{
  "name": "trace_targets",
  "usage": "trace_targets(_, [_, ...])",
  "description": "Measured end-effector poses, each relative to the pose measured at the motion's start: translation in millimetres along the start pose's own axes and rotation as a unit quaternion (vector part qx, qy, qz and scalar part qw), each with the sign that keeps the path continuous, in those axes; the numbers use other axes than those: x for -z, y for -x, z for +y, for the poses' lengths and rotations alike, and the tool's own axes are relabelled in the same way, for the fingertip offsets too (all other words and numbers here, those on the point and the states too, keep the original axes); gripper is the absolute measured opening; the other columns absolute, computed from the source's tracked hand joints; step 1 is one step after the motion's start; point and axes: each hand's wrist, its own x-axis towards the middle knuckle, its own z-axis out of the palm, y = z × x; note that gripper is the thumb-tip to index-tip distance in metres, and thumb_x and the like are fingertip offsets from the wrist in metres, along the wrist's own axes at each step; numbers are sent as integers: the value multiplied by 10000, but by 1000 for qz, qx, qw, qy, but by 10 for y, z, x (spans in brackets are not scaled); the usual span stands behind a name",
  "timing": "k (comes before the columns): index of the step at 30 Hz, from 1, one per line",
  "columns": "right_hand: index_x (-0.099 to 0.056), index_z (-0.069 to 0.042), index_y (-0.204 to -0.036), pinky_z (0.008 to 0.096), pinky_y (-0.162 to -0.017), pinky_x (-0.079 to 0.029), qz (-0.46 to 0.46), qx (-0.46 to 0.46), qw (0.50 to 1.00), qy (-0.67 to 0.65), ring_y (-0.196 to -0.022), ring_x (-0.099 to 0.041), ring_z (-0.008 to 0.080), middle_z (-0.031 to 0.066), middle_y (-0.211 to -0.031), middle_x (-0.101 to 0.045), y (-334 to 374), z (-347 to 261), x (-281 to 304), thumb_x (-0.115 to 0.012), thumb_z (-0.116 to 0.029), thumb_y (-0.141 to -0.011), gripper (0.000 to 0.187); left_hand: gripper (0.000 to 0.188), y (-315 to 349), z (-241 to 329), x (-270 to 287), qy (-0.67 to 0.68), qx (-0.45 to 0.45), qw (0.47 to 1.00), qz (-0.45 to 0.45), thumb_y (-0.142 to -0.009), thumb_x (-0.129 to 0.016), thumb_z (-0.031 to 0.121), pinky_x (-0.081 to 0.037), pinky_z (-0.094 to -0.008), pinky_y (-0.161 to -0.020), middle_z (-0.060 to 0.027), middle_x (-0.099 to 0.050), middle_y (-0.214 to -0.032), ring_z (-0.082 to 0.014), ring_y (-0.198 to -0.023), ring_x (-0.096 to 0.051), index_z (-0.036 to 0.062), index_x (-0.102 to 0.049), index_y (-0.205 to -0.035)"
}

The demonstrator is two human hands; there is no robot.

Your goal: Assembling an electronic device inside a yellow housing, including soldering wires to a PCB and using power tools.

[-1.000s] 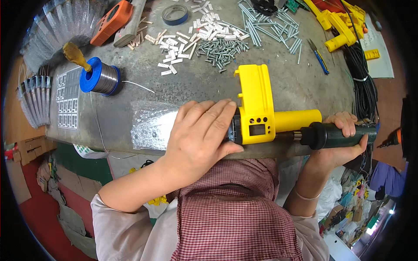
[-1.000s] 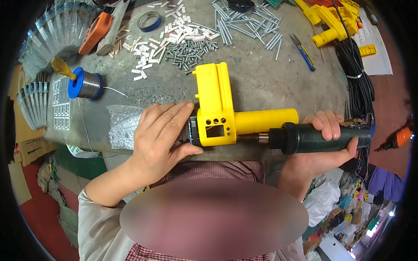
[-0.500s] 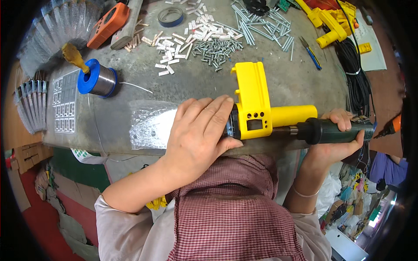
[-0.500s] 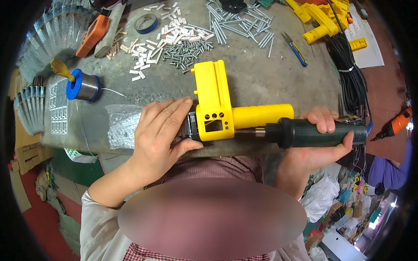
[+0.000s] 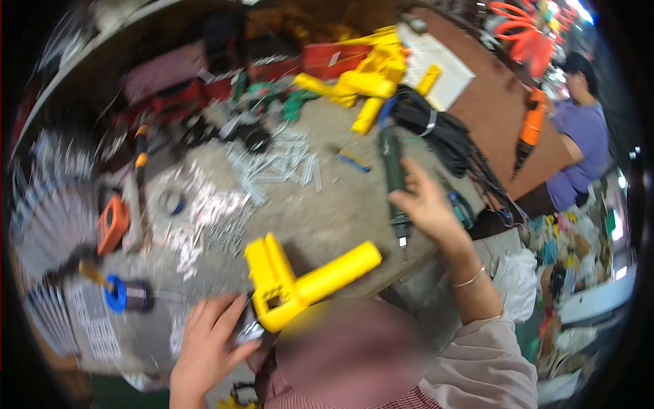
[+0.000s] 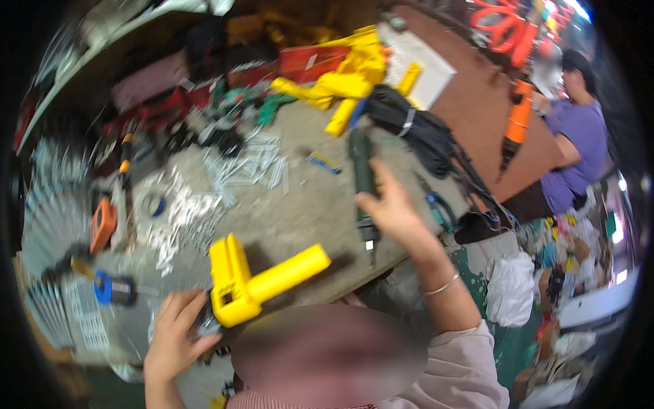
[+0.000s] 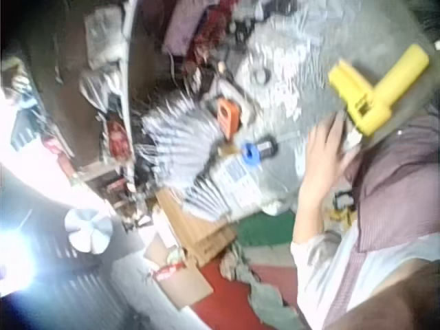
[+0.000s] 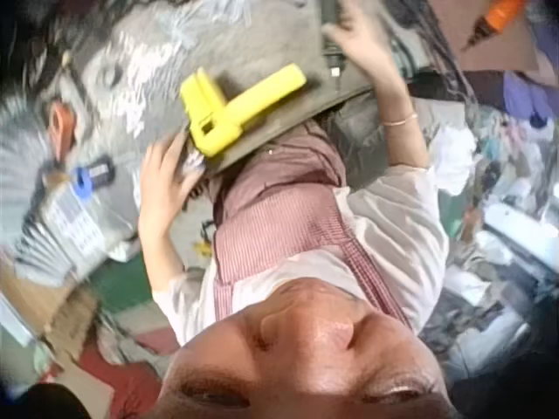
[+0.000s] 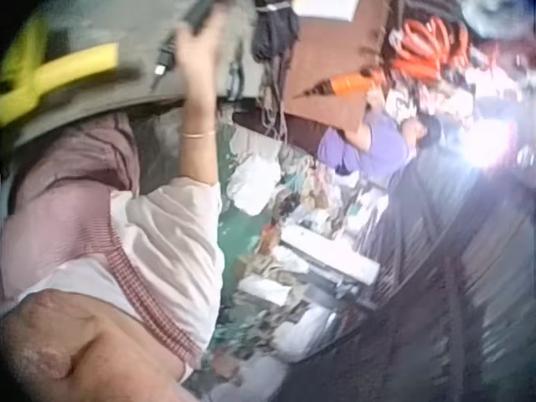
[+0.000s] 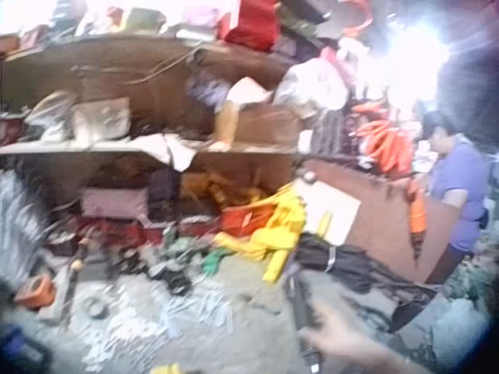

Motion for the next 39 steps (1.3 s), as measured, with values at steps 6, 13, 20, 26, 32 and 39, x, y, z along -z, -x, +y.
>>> trace_targets(6, [-710, -76, -1052, 395, -829, -520, -5, -60, 995, 83, -913, -679, 310, 151, -971, -711, -379, -231, 388, -729, -375, -806, 388, 387, 21, -614, 578, 331, 93, 901, -265, -931, -614, 284, -487, -318, -667, -121, -626, -796, -218, -719, -616, -24, -581, -1162])
trace_targets(13, [-620, 24, -1171, 429, -1003, -420, 94, -39, 959, 266, -1133, -546, 383, 232, -1203, -607, -1373, 937, 1195, -646, -344, -872, 475, 263, -243, -596, 190, 99, 140, 980, -97, -750, -677, 84, -487, -371, -753, -162, -646, -859, -336, -823, -622, -30, -680, -987])
trace_targets(20, [-641, 3, -998, 427, -965, -431, 58, 96, 894, 435, -1053, -540, 376, 193, -1136, -611, -933, 262, 868, -776, -311, -745, 426, 371, 43, -306, 45, 42, 193, 980, 15, -852, -634, 150, -438, -426, -934, -197, -587, -1154, -354, -1032, -564, 75, -623, -1215])
trace_targets(26, [-563, -22, -1271, 407, -1026, -411, -37, -59, 984, 162, -1205, -543, 348, 241, -1240, -593, -1108, 411, 1183, -801, -526, -679, 812, 357, 63, -318, 6, 51, 205, 977, 22, -855, -634, 130, -456, -408, -881, -192, -601, -1082, -355, -978, -575, 60, -625, -1204])
trace_targets(32, [-599, 56, -1158, 420, -919, -495, -75, -68, 929, 355, -1072, -617, 352, 238, -1162, -627, -1303, 232, 914, -746, -469, -667, 733, 326, 85, -315, -47, 11, 162, 985, 62, -867, -634, 135, -447, -426, -898, -214, -604, -1111, -391, -1019, -564, 18, -625, -1171])
trace_targets(39, [-621, -52, -1022, 467, -837, -511, 157, 16, 929, 336, -970, -627, 380, 186, -1048, -642, -1018, 38, 1261, -721, -206, -672, 396, 325, 75, -289, -141, 52, 213, 973, 77, -798, -589, 109, -447, -351, -859, -159, -580, -1001, -302, -951, -567, -48, -621, -1080])
